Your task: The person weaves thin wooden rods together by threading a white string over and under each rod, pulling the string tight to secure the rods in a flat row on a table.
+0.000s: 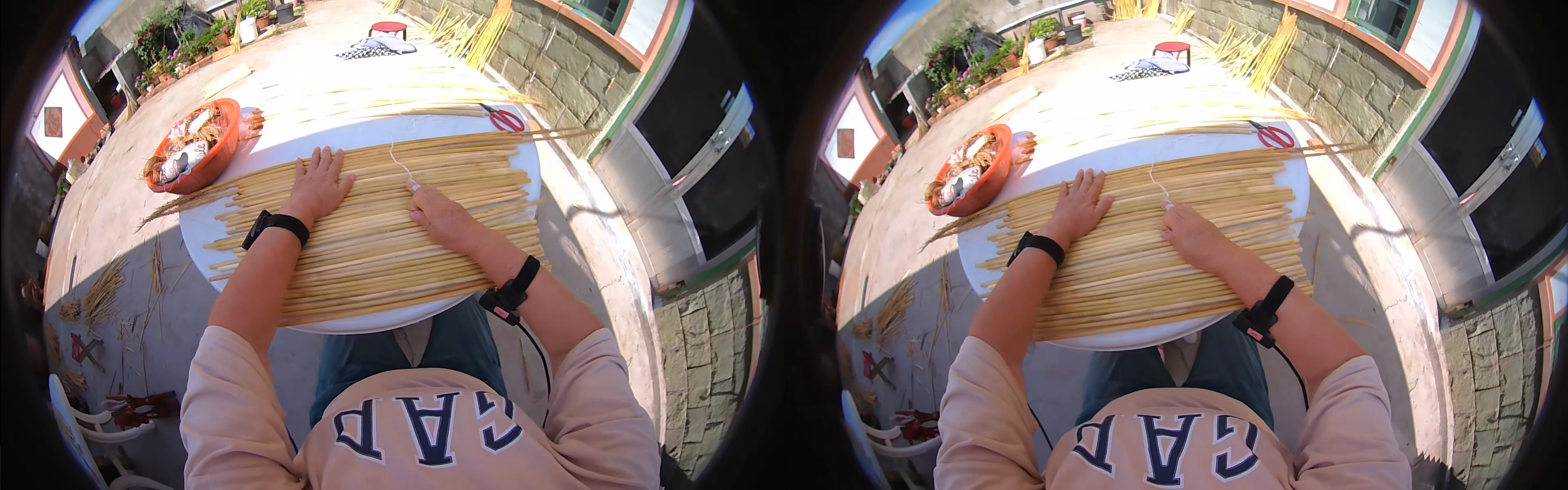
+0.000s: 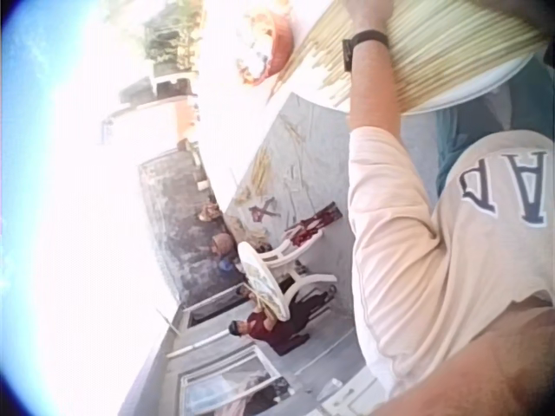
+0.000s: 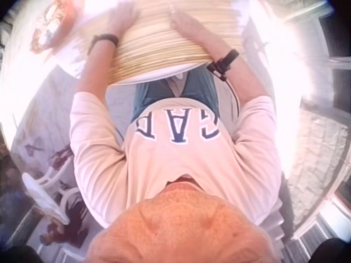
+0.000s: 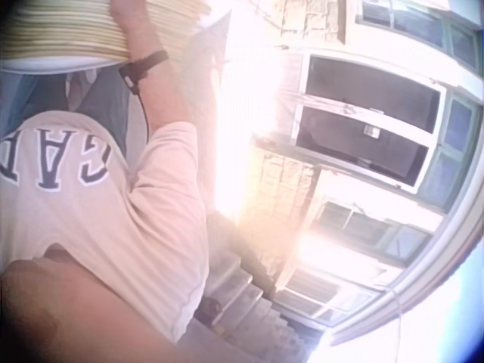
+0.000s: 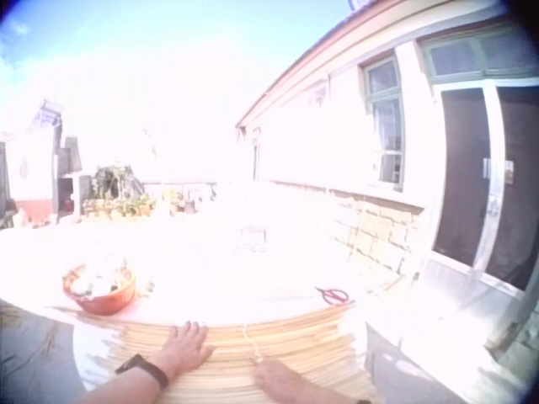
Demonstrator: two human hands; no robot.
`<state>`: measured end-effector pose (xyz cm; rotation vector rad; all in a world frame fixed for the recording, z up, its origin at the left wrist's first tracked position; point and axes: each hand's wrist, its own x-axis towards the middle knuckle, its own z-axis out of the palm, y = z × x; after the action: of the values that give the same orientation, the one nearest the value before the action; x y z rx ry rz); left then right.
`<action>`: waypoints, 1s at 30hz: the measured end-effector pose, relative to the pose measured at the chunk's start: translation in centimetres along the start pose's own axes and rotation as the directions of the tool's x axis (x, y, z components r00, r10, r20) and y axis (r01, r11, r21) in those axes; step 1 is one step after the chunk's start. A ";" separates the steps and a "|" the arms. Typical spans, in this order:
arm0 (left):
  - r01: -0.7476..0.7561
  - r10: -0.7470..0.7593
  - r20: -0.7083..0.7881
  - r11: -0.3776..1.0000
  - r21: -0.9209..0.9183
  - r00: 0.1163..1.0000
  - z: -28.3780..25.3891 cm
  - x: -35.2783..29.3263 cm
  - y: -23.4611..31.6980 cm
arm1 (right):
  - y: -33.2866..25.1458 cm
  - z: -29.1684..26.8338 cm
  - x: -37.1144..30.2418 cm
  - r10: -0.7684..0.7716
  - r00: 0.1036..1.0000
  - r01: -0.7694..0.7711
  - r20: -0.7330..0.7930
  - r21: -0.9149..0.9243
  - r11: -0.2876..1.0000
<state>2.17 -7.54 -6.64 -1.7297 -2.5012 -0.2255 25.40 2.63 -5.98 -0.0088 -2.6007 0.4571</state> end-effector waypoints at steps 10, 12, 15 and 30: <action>0.031 -0.031 0.026 1.000 0.005 0.999 -0.6 -0.6 0.4 | 2.4 -1.0 0.7 0.325 0.946 -0.324 -0.006 -0.089 0.942; 0.043 -0.044 0.023 0.999 0.012 0.999 -0.5 -0.6 0.5 | 2.3 -0.9 0.5 0.324 0.946 -0.324 -0.018 -0.087 0.942; 0.060 -0.061 0.026 0.998 0.036 0.998 -0.4 -0.3 0.6 | 2.8 -0.7 0.5 0.368 0.930 -0.368 -0.017 -0.080 0.927; -0.338 0.341 0.112 0.940 -0.041 0.933 -8.9 -7.4 5.9 | 3.3 -1.0 0.2 0.240 0.968 -0.248 -0.075 -0.121 0.961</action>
<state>10.22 -13.91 1.33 -2.2041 -2.2238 -0.1254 25.43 6.08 -6.08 -0.3856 -2.5756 0.3660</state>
